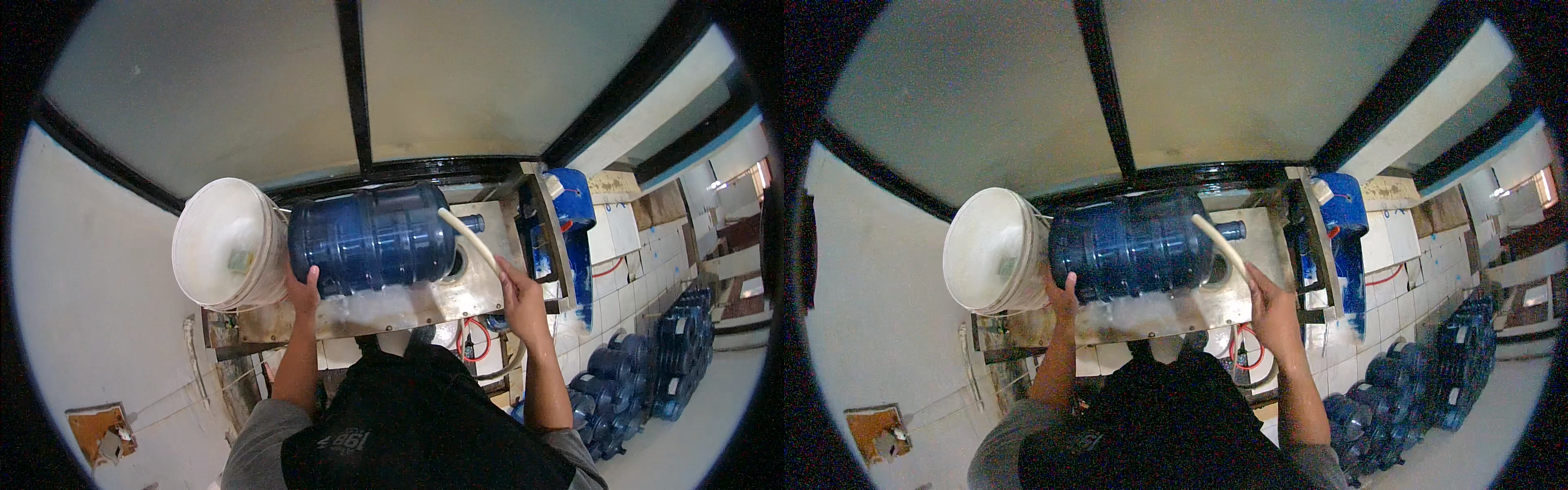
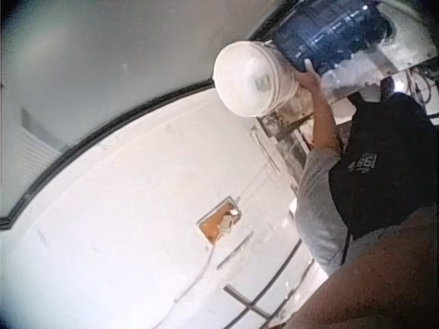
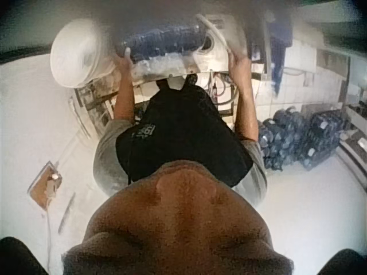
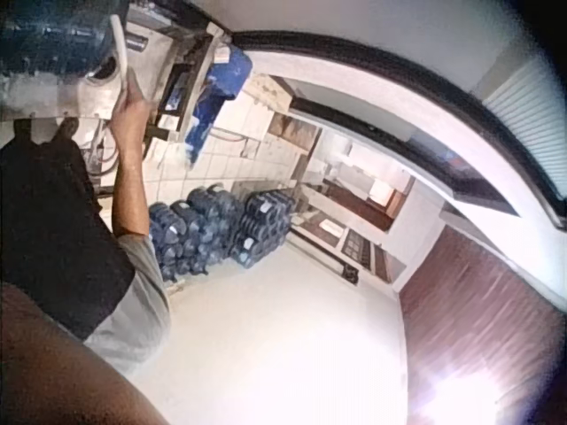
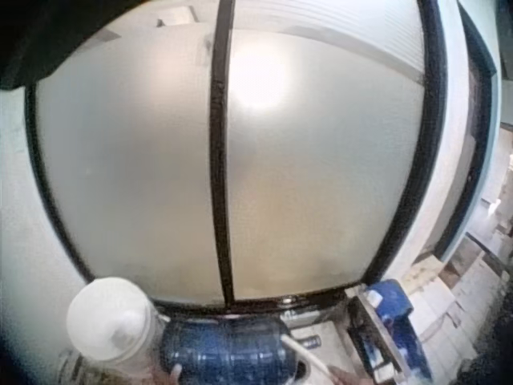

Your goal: The person scrubs a large blue water jug with a soapy sponge, rinses it with a hose, and then fills it with water. The person then places the filled jug on a metal rack with other jugs.

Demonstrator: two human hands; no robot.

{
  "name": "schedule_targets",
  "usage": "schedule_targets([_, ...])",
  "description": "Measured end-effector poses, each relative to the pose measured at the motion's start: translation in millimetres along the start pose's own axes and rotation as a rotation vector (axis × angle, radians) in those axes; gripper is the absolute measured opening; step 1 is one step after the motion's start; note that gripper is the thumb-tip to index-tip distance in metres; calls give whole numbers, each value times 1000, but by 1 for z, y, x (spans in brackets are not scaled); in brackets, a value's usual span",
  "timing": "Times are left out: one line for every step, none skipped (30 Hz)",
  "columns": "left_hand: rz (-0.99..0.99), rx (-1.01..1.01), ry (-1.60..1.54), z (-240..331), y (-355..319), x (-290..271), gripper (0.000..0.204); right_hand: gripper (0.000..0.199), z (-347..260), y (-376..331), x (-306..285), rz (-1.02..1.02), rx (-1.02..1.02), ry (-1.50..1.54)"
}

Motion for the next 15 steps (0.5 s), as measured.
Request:
schedule_targets([17, 13, -38, -10, -14, -2, 74, 36, -11, -8, 5, -21, -4, 14])
schedule_targets([33, 27, -75, -20, -27, -4, 76, 37, -23, -14, 8, -41, -7, 28])
schedule_targets([50, 37, -18, -13, -36, -5, 86, 39, -35, -21, 10, -80, 18, 24])
schedule_targets([71, 43, 40, -4, -46, -8, 96, 39, -35, -21, 10, -60, -8, -4])
schedule_targets([79, 48, 60, -28, -69, -7, 101, 39, -31, -20, 10, -40, -34, -31])
schedule_targets([86, 46, 76, -44, -89, -8, 106, 39, -27, -19, 8, -22, -56, -65])
schedule_targets([37, 21, 12, -50, -100, -1, 116, 39, -24, -13, 2, 36, -53, -79])
schedule_targets([11, 2, -32, -56, -111, 8, 117, 37, -13, -9, -1, -8, 139, 20])
schedule_targets([-18, -21, -82, -65, -123, 21, 118, 37, -8, -6, -4, 14, 100, -6])
schedule_targets([-41, -40, -124, -70, -133, 26, 119, 37, -4, -2, -3, 31, 56, -26])
schedule_targets([-173, -134, -7, -81, -148, 29, 121, 37, -6, -5, 4, -7, 16, -29])
schedule_targets([-248, -103, -48, -81, -149, 34, 118, 36, -9, -11, 13, -41, -19, -32])
schedule_targets([-320, -69, -83, -79, -146, 35, 116, 36, -19, -15, 24, -78, -59, -30])
schedule_targets([-391, -36, -117, -77, -144, 37, 114, 35, -38, -23, 30, -113, -125, -53])
schedule_targets([-260, -37, -216, -67, -132, 31, 107, 35, -46, -25, 33, -142, -60, -42])
Point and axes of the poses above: each hand's wrist, its own y-axis towards the middle knuckle, its own x-axis out of the palm, z = x × y, the point moved 8 cm from there along y, towards the middle knuckle, and after that the axes turned 10 degrees about x, right-handed, at the moved point
